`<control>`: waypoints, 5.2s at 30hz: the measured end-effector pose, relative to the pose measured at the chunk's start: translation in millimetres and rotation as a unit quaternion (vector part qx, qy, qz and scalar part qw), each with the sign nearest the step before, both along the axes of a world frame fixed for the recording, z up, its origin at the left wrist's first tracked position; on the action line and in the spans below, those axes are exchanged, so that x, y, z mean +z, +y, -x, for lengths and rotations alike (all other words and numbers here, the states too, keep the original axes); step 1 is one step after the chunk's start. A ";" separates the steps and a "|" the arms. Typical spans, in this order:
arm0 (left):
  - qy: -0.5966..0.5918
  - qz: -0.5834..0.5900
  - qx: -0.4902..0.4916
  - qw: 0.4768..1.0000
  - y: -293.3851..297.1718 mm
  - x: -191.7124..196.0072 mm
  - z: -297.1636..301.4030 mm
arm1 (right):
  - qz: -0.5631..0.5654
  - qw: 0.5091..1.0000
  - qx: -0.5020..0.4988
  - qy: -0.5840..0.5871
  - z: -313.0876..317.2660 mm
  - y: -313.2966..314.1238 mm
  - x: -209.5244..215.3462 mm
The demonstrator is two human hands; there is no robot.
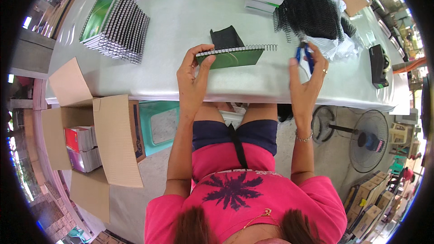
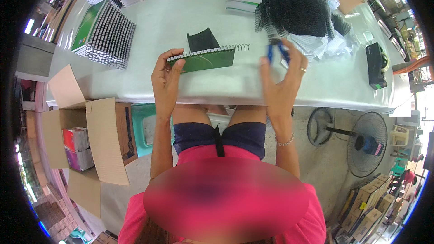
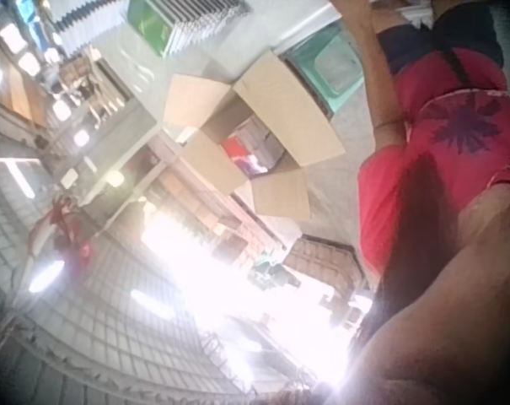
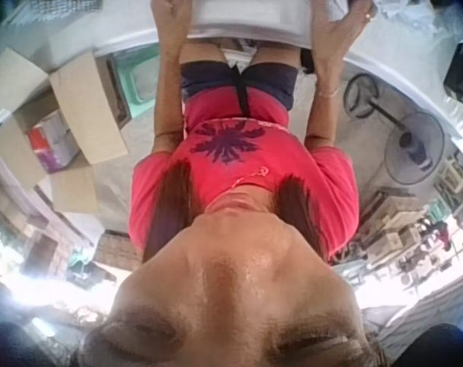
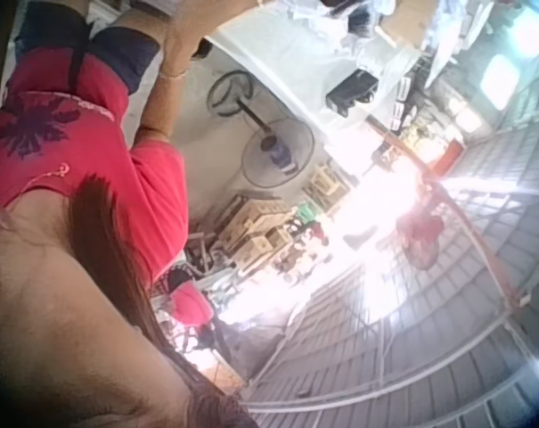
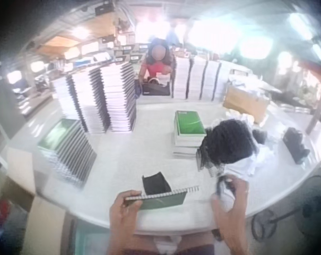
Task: The person binds notebooks by inserting a spiral wire into the punched holes of the covers and pages, then using a tool to crimp or cut the wire ends.
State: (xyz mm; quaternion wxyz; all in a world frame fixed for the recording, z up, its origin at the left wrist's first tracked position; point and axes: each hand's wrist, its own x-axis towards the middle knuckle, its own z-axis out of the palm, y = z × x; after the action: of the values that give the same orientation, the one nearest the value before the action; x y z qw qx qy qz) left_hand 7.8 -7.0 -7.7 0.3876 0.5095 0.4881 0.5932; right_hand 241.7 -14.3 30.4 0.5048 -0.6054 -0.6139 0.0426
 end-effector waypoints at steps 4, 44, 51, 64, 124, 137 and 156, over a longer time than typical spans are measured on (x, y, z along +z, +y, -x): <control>0.031 0.031 -0.015 0.999 0.0 5.9 8.0 | 0.004 0.985 0.173 -0.022 45.8 -26.1 11.0; 0.052 -0.195 0.262 0.944 75.1 179.0 243.4 | 0.055 0.979 0.087 -0.175 -15.5 41.7 -52.7; 0.244 -0.130 0.139 0.951 145.4 216.0 318.0 | 0.079 0.980 0.093 -0.159 -12.2 39.9 -53.8; 0.604 -0.034 -0.132 0.785 198.3 151.6 232.8 | 0.081 0.980 0.072 -0.169 -18.3 38.9 -49.8; 0.523 -0.166 -0.167 0.819 32.9 126.5 -8.1 | 0.029 0.977 0.210 0.024 -104.0 132.3 70.8; 0.612 -0.024 0.000 0.791 -23.2 59.4 19.7 | 0.225 0.924 -0.287 -0.111 -316.4 229.2 -52.0; 0.579 -0.068 0.059 0.810 -26.8 40.9 3.2 | 0.077 0.940 -0.328 -0.050 -319.5 196.8 -22.7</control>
State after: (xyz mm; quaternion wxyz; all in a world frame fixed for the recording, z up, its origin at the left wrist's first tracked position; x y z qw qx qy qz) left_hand 4.6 -33.8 33.1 -0.0384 0.7537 0.6101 0.2414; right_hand 561.2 182.5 7.7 0.4116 -0.8113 -0.4007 -0.1085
